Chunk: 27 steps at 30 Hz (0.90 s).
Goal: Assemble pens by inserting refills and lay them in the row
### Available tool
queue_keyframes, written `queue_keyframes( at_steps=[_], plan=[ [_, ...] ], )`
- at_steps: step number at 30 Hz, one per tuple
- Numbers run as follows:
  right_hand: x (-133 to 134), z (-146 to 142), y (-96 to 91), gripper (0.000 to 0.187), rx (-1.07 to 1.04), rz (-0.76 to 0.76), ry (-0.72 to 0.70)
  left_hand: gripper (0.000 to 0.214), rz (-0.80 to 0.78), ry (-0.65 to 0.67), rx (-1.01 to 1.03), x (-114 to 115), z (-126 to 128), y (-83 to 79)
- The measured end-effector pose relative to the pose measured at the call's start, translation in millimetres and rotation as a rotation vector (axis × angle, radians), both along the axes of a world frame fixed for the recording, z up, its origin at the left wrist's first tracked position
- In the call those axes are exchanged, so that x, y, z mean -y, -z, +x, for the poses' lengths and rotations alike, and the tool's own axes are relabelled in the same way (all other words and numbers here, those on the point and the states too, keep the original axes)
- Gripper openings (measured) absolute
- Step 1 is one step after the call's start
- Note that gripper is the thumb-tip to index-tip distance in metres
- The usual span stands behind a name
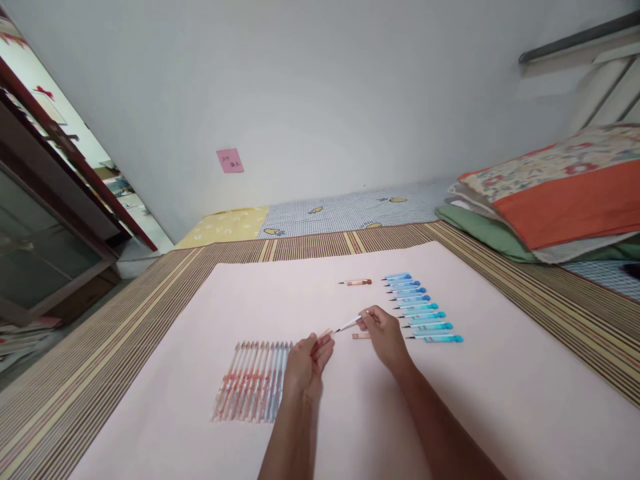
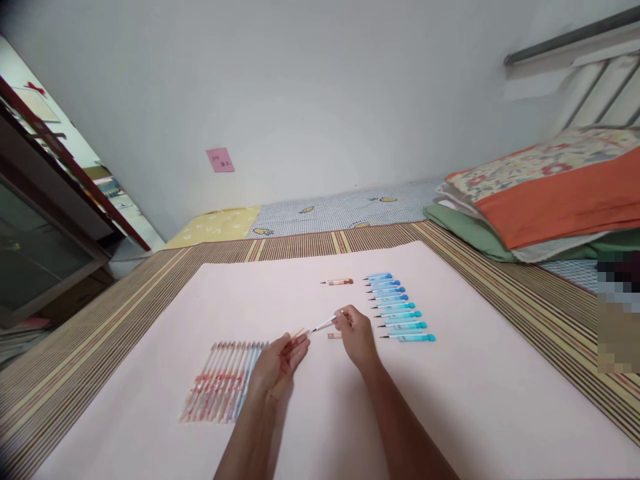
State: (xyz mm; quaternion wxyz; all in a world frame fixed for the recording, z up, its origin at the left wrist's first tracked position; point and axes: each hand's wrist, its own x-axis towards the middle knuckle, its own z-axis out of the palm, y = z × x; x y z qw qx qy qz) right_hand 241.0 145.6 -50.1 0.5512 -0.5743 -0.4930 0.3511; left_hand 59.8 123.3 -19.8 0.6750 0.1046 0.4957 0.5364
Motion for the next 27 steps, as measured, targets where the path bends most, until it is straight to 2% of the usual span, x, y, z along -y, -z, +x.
queue_keyframes(
  at_steps=[5,10,22,27],
  plan=[
    [1.2,-1.8,-0.9,0.036,-0.042,-0.016,-0.041,0.017,-0.015,0.013,0.002,-1.0,-1.1,-0.3],
    [0.3,-0.6,-1.0,0.034,0.013,0.013,0.027,0.017,-0.005,0.010,0.003,-1.2,-1.4,1.4],
    [1.2,-1.6,-1.1,0.036,-0.057,-0.023,-0.036,0.016,-0.021,0.007,-0.006,0.7,0.1,-5.9],
    [0.2,-0.1,-1.3,0.036,-0.006,-0.011,0.017,0.015,-0.023,0.004,-0.012,1.4,0.8,-7.7]
  ],
)
